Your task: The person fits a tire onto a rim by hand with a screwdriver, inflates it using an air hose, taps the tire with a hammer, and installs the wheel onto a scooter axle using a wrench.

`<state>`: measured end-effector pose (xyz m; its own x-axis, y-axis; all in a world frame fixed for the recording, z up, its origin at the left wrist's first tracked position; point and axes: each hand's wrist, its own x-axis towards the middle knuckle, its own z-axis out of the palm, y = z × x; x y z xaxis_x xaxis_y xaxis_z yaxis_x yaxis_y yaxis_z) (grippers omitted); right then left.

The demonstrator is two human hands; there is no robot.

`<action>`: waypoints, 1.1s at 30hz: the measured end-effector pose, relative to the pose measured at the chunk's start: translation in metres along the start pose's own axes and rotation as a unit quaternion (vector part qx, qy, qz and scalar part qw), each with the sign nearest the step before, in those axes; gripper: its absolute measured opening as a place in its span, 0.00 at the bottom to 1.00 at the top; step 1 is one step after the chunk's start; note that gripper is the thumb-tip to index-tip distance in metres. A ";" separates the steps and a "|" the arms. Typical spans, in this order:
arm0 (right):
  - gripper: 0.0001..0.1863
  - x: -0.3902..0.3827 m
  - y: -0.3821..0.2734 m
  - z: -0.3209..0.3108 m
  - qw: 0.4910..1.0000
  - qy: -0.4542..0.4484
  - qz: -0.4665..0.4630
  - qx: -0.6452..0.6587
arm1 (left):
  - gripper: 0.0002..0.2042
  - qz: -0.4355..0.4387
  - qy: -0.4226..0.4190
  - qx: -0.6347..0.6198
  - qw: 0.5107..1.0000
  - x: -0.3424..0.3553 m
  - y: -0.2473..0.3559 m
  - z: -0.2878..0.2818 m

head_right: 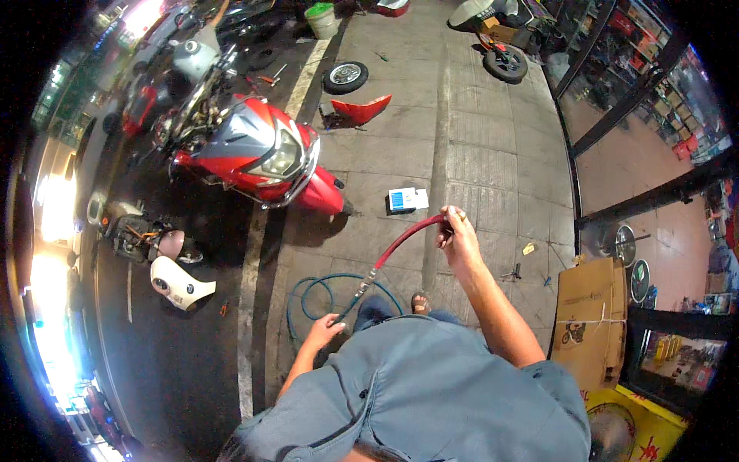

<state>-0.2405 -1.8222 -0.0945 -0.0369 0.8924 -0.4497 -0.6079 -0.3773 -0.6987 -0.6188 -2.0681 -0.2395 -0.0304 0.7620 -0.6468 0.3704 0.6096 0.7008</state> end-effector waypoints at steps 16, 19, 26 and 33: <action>0.14 0.281 -0.100 0.033 0.987 -0.068 0.103 -0.107 | 0.17 -0.081 -0.010 0.004 0.997 0.363 0.198 -0.034; 0.14 0.356 -0.137 0.040 0.989 -0.054 0.080 -0.114 | 0.16 -0.116 -0.030 -0.099 0.988 0.406 0.250 -0.049; 0.15 0.576 -0.176 0.024 0.960 -0.119 0.068 -0.244 | 0.17 -0.072 0.017 -0.143 0.987 0.549 0.295 -0.030; 0.15 0.746 -0.272 0.116 0.833 -0.267 0.065 -0.480 | 0.13 -0.160 0.039 -0.048 0.985 0.582 0.457 0.002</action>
<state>-0.1951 -1.0250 -0.1753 -0.5561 0.7146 -0.4244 0.3333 -0.2761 -0.9015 -0.4652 -1.3465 -0.2962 -0.2042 0.5401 -0.8165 0.2419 0.8360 0.4925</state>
